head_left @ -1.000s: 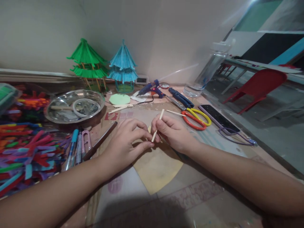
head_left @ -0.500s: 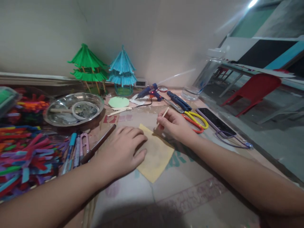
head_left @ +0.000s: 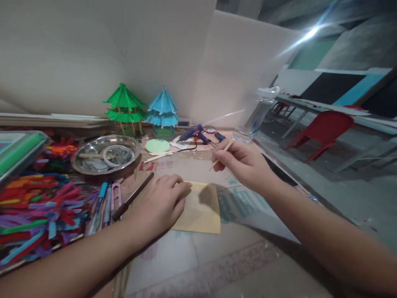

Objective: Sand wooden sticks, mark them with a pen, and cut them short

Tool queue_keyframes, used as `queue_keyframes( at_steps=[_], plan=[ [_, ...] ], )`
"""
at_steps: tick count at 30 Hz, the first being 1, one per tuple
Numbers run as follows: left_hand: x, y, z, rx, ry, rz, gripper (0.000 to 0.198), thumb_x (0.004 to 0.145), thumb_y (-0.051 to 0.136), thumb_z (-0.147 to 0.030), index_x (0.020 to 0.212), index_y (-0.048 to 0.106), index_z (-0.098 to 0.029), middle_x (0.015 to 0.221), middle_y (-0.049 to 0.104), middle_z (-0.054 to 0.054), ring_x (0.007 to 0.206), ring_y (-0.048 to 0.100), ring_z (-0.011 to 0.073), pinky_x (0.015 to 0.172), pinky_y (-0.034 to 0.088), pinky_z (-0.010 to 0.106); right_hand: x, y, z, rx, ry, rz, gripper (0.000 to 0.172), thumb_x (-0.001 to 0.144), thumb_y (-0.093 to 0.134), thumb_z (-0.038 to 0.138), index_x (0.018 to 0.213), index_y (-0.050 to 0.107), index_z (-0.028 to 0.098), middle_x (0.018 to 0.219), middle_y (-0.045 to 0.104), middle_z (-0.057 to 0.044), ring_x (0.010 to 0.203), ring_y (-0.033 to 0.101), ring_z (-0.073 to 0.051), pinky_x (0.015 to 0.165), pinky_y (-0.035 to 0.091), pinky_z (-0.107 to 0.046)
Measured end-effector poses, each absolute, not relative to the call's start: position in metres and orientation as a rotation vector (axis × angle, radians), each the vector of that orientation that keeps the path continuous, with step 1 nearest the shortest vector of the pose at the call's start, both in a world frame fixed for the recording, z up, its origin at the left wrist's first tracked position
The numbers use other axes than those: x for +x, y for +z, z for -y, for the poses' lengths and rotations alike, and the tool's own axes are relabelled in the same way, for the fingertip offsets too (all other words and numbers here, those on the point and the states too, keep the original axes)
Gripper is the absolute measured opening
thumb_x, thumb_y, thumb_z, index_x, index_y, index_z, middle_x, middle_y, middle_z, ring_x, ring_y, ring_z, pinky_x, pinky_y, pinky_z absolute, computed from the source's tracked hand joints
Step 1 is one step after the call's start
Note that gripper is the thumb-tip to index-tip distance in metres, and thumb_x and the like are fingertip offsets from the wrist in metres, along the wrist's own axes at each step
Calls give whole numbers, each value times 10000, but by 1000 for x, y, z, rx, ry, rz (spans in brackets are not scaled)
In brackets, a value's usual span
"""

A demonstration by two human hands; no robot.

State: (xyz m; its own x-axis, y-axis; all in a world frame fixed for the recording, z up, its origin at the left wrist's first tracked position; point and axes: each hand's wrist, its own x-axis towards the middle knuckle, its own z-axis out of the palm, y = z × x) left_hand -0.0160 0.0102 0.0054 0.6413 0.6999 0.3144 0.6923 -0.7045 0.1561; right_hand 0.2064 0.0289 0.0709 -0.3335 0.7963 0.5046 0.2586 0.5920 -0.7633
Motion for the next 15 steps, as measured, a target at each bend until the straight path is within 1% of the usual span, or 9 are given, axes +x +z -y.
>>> queue_keyframes(
  at_steps=[2, 4, 7, 10, 12, 15],
  plan=[
    [-16, 5, -10, 2852, 593, -1046, 282, 869, 501, -111, 1076, 664, -212, 1196, 642, 80, 1102, 579, 265, 940, 463, 456, 205, 67, -29, -871, 754, 1931, 373, 905, 553, 542, 747, 564, 204, 655, 591, 5, 593, 586, -119, 566, 466, -252],
    [-15, 5, -9, 2849, 565, -962, 285, 863, 493, -102, 1063, 669, -203, 1185, 657, 78, 1110, 582, 250, 962, 461, 447, 204, 58, -31, -914, 805, 1966, 364, 915, 532, 524, 750, 558, 201, 638, 597, 4, 589, 577, -122, 561, 454, -250],
    [-11, 7, -3, 2855, 504, -1036, 211, 886, 533, -223, 1034, 678, -186, 1071, 681, 99, 1015, 613, 277, 881, 484, 469, 207, 37, -36, -1010, 824, 1985, 323, 920, 507, 474, 760, 557, 197, 622, 599, 4, 585, 562, -127, 570, 440, -255],
    [-8, 9, 3, 2894, 444, -1121, 197, 871, 587, -324, 969, 680, -182, 1017, 675, 107, 941, 607, 294, 802, 479, 464, 209, 16, -42, -1088, 767, 1996, 278, 915, 497, 427, 755, 549, 205, 630, 607, 1, 605, 560, -139, 593, 435, -268],
    [-8, 9, 4, 2896, 422, -1124, 187, 867, 595, -330, 964, 668, -188, 1067, 674, 99, 934, 594, 280, 796, 467, 446, 210, 6, -46, -1112, 736, 1980, 251, 916, 493, 400, 756, 538, 211, 636, 615, 3, 604, 563, -146, 595, 429, -275],
    [-8, 8, 3, 2874, 419, -1107, 230, 872, 583, -312, 1060, 640, -193, 1248, 639, 87, 991, 571, 276, 840, 449, 454, 207, -3, -50, -1125, 665, 1970, 220, 918, 496, 358, 753, 526, 215, 647, 633, 1, 612, 577, -154, 615, 425, -284]
  ],
)
